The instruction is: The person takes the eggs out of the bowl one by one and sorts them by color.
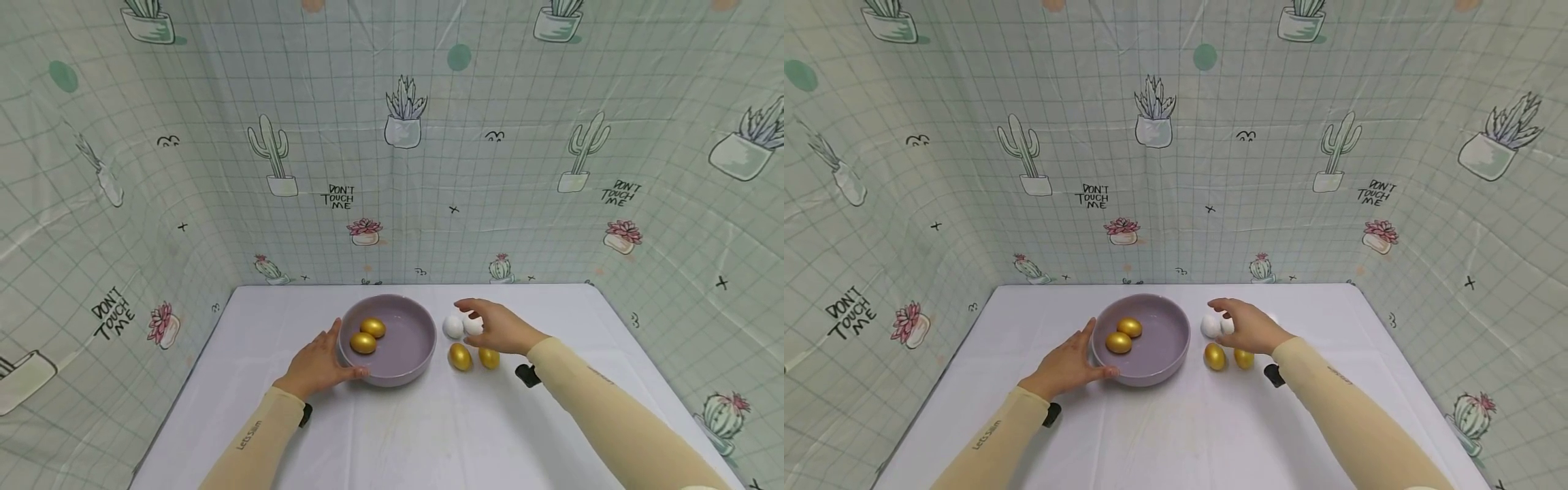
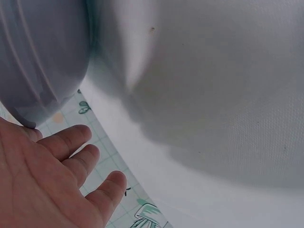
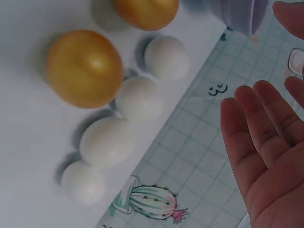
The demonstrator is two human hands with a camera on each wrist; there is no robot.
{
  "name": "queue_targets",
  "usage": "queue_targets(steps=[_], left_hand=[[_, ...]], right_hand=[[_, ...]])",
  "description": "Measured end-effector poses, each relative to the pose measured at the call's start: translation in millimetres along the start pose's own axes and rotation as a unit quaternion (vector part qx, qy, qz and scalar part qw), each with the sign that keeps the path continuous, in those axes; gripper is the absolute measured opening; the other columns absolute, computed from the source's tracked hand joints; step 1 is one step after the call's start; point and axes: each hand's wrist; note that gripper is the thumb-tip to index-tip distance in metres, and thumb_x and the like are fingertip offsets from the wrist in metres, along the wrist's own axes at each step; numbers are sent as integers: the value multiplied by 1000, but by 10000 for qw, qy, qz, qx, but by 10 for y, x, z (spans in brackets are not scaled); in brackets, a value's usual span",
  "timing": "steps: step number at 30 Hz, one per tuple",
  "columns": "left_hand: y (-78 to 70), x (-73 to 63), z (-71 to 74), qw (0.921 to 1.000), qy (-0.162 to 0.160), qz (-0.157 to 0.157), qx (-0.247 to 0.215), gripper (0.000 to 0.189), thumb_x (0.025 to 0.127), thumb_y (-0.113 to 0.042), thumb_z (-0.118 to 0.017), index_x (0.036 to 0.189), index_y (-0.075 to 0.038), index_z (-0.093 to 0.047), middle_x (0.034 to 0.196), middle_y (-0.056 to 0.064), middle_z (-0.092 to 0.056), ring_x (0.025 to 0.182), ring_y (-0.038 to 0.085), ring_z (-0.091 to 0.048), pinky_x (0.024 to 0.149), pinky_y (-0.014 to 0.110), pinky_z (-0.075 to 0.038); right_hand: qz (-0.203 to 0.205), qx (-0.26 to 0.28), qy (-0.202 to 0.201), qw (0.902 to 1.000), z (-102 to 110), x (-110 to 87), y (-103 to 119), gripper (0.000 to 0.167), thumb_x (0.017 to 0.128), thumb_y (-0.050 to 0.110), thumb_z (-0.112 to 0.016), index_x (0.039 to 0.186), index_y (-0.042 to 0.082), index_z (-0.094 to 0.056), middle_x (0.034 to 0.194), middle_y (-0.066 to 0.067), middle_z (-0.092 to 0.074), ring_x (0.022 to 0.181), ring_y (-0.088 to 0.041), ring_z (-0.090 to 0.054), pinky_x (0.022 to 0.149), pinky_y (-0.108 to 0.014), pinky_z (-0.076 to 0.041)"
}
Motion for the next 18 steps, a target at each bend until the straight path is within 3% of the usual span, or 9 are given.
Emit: queue_targets(steps=[8,18], left_hand=[[5,0,-7,10000,-25,-83,44,129,70,-80,-68,159,-1,-18,152,27,-38,139,45,-36,109,58,-32],[-7,-10,5,10000,33,-63,-16,129,71,-80,-68,159,-2,-16,153,26,-36,139,45,-35,109,59,-31]], right_hand=[[327,-65,344,9989,-117,321,355,65,87,13,-77,146,11,-49,140,-10,-55,121,-28,-56,94,-42,-51],[758,-407,621,9944,-352,695,729,63,86,10,-75,144,5,-50,140,-8,-56,120,-23,-57,100,-36,-46]])
Point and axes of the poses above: each hand's wrist, its own x-axis towards the middle knuckle, its own z-axis out of the back of the hand, y = z × x
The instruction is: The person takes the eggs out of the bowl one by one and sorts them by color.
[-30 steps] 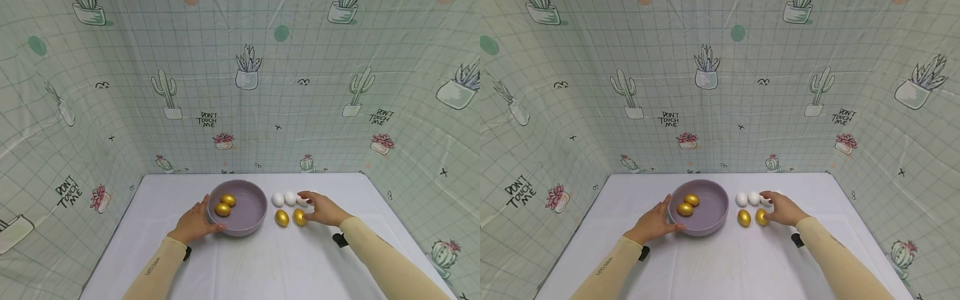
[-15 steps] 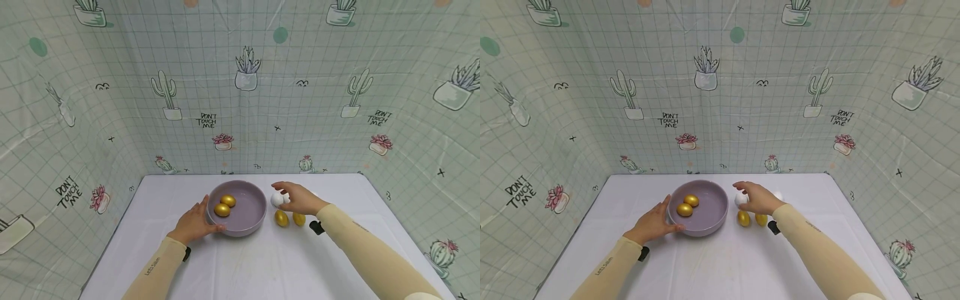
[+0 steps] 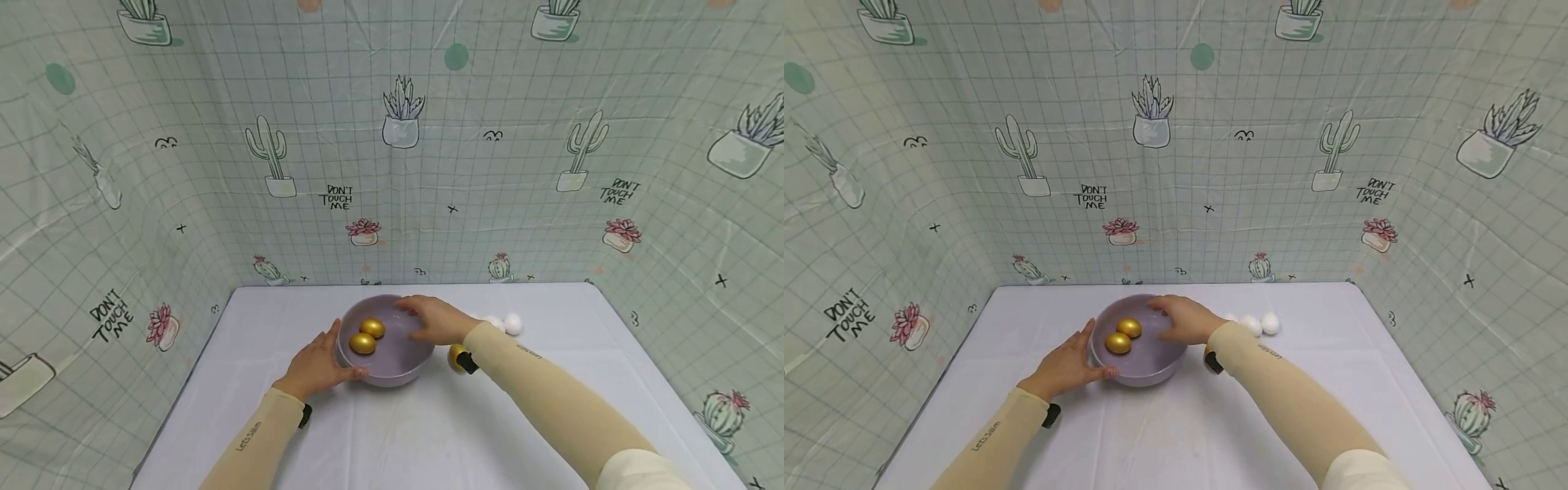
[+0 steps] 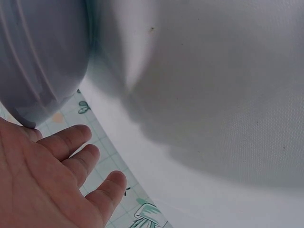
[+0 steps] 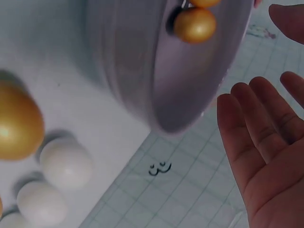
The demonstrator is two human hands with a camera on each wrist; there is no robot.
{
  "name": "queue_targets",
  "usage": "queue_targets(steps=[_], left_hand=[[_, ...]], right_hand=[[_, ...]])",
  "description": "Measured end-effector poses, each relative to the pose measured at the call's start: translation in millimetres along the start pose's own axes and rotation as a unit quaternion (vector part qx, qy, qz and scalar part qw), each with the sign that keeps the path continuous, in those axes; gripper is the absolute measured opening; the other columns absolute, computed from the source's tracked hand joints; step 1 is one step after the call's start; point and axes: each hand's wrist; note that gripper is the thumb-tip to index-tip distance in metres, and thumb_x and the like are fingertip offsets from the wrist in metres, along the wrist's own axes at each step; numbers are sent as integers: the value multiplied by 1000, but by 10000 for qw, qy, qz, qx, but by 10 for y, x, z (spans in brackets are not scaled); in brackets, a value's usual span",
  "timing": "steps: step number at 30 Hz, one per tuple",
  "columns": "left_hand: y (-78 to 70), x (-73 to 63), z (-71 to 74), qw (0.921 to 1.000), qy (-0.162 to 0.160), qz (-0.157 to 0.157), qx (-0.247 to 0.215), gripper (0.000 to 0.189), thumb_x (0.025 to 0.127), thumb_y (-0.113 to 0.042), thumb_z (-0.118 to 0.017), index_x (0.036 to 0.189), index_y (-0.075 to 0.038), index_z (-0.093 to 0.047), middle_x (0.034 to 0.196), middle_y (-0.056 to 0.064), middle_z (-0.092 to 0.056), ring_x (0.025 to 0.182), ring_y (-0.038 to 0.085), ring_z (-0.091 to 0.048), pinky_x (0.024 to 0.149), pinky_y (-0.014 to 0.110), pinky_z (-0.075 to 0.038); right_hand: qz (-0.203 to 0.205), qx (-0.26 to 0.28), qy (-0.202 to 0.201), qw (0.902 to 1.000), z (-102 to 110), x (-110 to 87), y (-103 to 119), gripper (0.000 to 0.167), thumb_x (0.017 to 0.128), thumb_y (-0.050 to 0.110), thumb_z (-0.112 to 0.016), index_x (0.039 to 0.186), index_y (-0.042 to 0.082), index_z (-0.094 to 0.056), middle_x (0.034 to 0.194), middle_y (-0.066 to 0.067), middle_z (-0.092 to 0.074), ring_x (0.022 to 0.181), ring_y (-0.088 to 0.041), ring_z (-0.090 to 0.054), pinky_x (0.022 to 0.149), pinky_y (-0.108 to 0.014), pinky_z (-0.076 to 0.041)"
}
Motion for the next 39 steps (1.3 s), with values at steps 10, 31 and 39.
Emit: queue_targets(steps=[10,31,39], left_hand=[[11,6,-7,10000,-29,-25,17,129,71,-80,-68,159,-2,-16,153,27,-37,139,46,-36,108,59,-33],[32,6,-30,9998,-114,-150,50,127,72,-79,-68,159,-2,-17,154,24,-37,139,44,-36,108,58,-34],[15,3,-11,9999,-77,-144,41,126,73,-77,-69,159,-1,-17,153,25,-37,139,45,-36,107,59,-34]], right_hand=[[240,518,155,9982,-221,232,155,59,85,3,-75,139,1,-53,138,-12,-57,116,-27,-60,96,-36,-49],[208,137,360,9990,-704,457,171,62,86,13,-78,141,6,-53,137,-6,-59,122,-17,-57,103,-29,-43],[127,-206,409,9989,-679,451,266,61,86,15,-79,141,6,-54,137,-5,-58,122,-17,-56,106,-31,-40]])
Point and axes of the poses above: each hand's wrist, its own x-axis towards the middle knuckle, its own z-axis out of the back of the hand, y = z × x
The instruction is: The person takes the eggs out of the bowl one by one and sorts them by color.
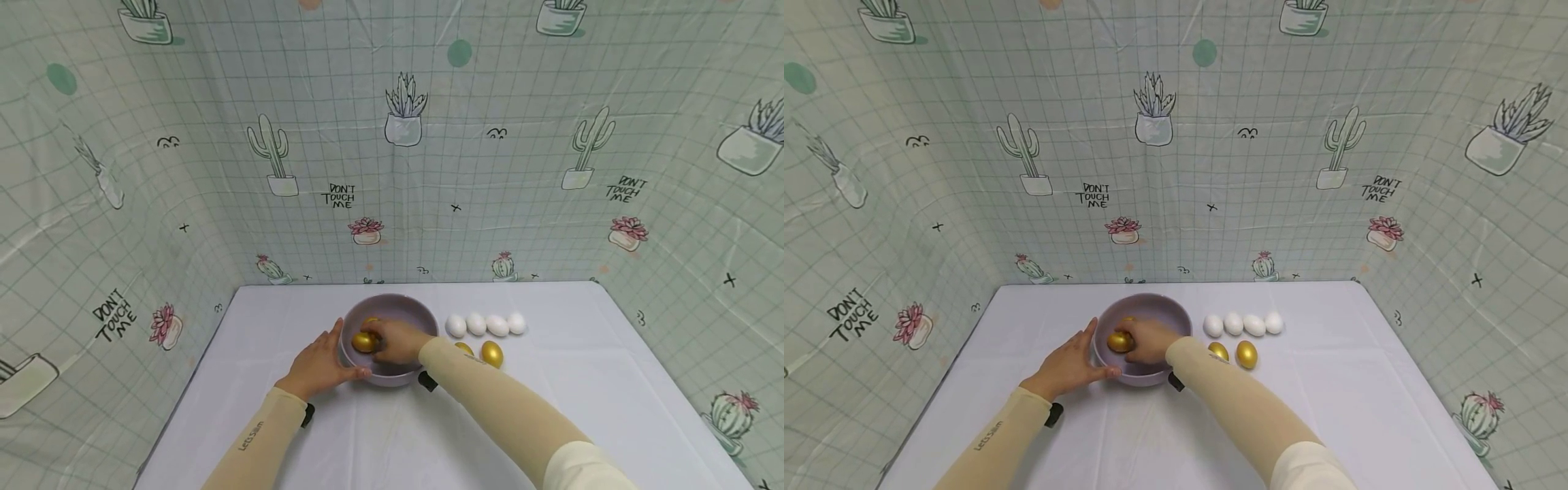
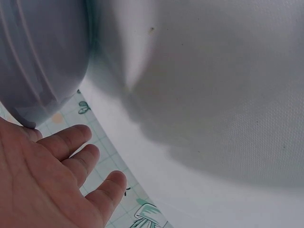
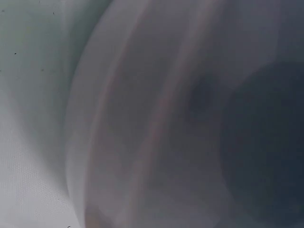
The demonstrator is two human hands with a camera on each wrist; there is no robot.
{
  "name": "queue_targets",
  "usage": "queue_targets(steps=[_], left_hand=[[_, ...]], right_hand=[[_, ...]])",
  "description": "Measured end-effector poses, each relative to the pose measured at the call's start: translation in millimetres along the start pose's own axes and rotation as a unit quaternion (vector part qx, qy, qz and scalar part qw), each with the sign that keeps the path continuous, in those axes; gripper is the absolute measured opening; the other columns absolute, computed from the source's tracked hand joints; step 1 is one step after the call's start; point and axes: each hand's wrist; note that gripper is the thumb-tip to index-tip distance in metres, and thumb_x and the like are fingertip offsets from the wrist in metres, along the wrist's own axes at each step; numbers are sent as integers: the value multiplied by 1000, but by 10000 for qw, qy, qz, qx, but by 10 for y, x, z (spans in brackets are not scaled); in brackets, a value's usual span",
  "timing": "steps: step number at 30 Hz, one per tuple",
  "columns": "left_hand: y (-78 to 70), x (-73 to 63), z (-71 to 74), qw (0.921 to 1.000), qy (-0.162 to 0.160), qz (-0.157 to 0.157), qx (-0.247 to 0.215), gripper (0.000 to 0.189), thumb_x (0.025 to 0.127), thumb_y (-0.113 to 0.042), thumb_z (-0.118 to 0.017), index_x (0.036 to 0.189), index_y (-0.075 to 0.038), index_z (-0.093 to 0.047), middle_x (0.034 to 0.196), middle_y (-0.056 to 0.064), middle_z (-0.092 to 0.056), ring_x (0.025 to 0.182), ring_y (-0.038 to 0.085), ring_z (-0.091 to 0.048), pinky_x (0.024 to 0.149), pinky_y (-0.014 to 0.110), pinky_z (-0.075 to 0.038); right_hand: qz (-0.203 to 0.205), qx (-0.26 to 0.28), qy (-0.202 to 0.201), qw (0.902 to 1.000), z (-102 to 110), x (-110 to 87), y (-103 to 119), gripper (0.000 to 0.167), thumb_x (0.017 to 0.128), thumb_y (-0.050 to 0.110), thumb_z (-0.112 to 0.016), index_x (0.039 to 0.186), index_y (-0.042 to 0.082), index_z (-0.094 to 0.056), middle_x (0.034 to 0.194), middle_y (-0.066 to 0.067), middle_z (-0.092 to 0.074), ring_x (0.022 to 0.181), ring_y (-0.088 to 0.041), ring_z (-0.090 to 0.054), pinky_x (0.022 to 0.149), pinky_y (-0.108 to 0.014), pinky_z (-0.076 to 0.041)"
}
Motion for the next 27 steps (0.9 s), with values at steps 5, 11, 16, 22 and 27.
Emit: queue_targets(steps=[5,11,16,22,27], left_hand=[[6,2,-3,10000,20,12,-22,126,73,-77,-69,159,-2,-16,154,25,-36,140,45,-35,108,58,-34],[-5,5,15,10000,-9,-16,-36,125,73,-76,-70,159,-2,-17,153,25,-36,139,45,-36,107,59,-35],[-9,1,22,10000,4,5,-65,126,73,-77,-70,159,-2,-17,153,25,-37,139,45,-36,107,58,-35],[3,-4,14,10000,-3,-5,-35,127,72,-78,-69,159,-2,-16,153,25,-36,139,45,-36,107,59,-36],[12,-1,11,10000,-9,-28,-38,127,72,-78,-68,159,-3,-16,154,25,-36,139,45,-36,107,59,-35]], right_hand=[[-15,-69,97,9999,-15,24,-8,60,86,15,-78,141,8,-55,137,-4,-58,122,-15,-56,105,-30,-41],[-29,-185,154,9997,-28,53,-16,59,86,16,-78,141,7,-55,136,-5,-58,120,-17,-56,104,-30,-43],[-48,-237,175,9996,-64,77,-25,57,86,17,-78,139,8,-57,129,-4,-61,114,-14,-58,99,-29,-45],[-30,-220,132,9997,-114,118,-41,55,85,17,-79,136,8,-58,122,-1,-62,106,-11,-58,95,-27,-47],[-125,-212,158,9996,-133,144,-35,54,85,17,-79,135,10,-59,124,2,-62,108,-10,-58,98,-28,-45]])
Point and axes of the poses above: each hand's wrist, its own x-axis towards the middle knuckle, its own z-axis out of the back of the hand, y = z × x
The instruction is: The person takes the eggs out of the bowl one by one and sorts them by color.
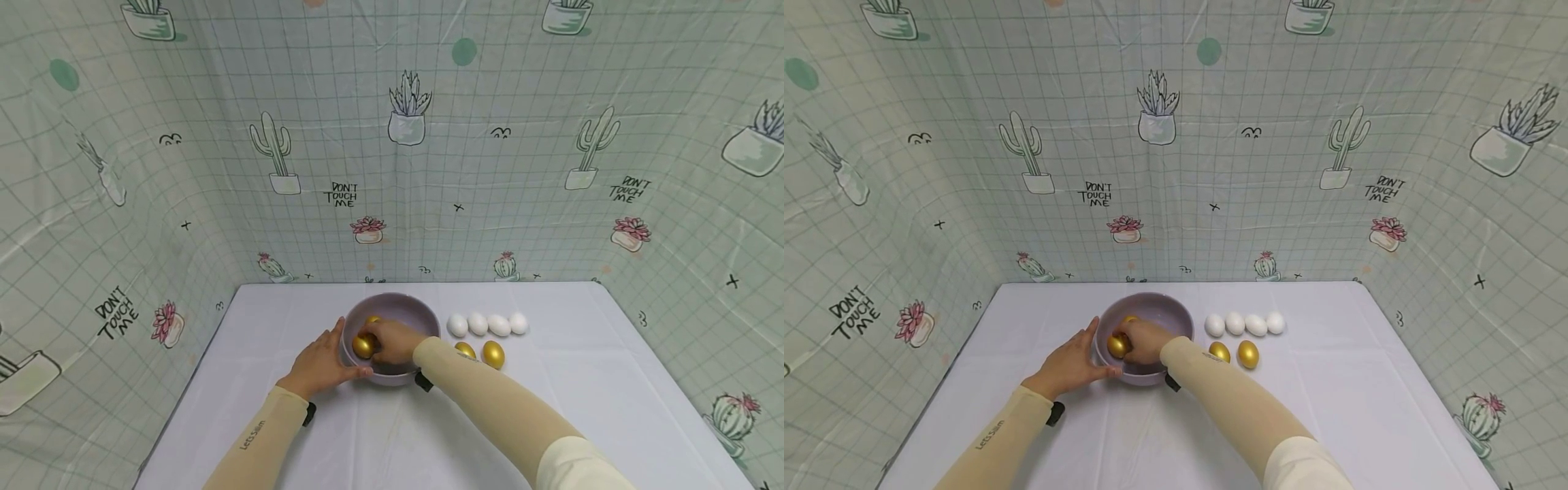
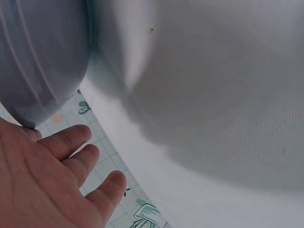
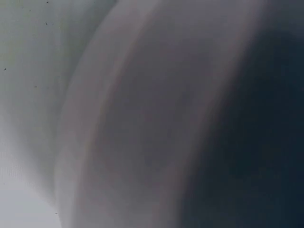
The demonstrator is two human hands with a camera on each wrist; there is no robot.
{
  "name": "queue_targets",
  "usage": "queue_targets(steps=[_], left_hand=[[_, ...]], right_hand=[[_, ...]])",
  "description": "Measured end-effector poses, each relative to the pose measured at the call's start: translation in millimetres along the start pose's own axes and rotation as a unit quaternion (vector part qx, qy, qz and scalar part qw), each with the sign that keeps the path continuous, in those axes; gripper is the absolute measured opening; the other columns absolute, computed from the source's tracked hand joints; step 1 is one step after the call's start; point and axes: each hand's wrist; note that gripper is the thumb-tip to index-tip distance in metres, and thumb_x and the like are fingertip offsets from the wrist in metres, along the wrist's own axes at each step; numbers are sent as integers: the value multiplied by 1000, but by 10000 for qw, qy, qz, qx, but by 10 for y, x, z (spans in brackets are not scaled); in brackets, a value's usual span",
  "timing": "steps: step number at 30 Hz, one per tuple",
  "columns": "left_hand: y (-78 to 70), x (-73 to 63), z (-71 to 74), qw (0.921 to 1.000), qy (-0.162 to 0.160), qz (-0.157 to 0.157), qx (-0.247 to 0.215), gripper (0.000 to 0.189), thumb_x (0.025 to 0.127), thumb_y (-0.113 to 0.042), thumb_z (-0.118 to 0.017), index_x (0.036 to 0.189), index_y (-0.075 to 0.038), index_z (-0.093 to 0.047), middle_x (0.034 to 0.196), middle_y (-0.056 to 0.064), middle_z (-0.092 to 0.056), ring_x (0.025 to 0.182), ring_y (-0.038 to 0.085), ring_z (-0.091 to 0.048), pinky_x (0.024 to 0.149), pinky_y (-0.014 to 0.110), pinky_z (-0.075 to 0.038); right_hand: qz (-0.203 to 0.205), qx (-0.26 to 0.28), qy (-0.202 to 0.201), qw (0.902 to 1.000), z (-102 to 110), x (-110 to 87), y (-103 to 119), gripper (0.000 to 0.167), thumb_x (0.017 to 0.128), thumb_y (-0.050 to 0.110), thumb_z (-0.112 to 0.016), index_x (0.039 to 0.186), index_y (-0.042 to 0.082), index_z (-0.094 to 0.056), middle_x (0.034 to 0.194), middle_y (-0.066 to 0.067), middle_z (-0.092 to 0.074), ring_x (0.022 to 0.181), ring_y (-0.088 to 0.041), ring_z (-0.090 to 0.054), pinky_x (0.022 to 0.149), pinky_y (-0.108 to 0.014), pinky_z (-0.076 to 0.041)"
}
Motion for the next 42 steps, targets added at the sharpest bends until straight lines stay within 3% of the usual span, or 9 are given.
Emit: queue_targets(steps=[9,17,24,42], left_hand=[[4,4,-6,10000,29,34,-27,127,72,-79,-68,159,-3,-17,153,25,-36,139,45,-36,106,59,-35],[5,8,-18,10000,7,66,-3,127,71,-80,-68,160,-4,-17,153,25,-37,139,45,-36,107,58,-35],[3,6,-11,10000,-3,49,-24,127,72,-79,-69,159,-4,-17,153,26,-37,138,46,-36,106,59,-35],[-8,-1,0,10000,-6,69,-71,127,72,-78,-69,159,-3,-17,153,25,-37,139,46,-36,107,60,-34]], right_hand=[[7,101,58,9999,-15,-2,45,57,85,14,-79,138,11,-59,129,0,-64,113,-13,-58,100,-30,-45],[-105,7,137,9999,-50,5,69,59,88,25,-79,142,15,-56,132,2,-63,116,-12,-58,101,-30,-44],[81,-142,51,9999,-87,12,70,57,88,29,-79,140,16,-58,128,2,-65,113,-12,-59,101,-29,-44],[223,-124,-65,9997,-106,20,80,58,88,31,-79,139,12,-59,135,0,-60,125,-16,-54,105,-31,-41]])
Point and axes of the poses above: each hand's wrist, its own x-axis towards the middle knuckle, its own z-axis out of the back of the hand, y = z × x
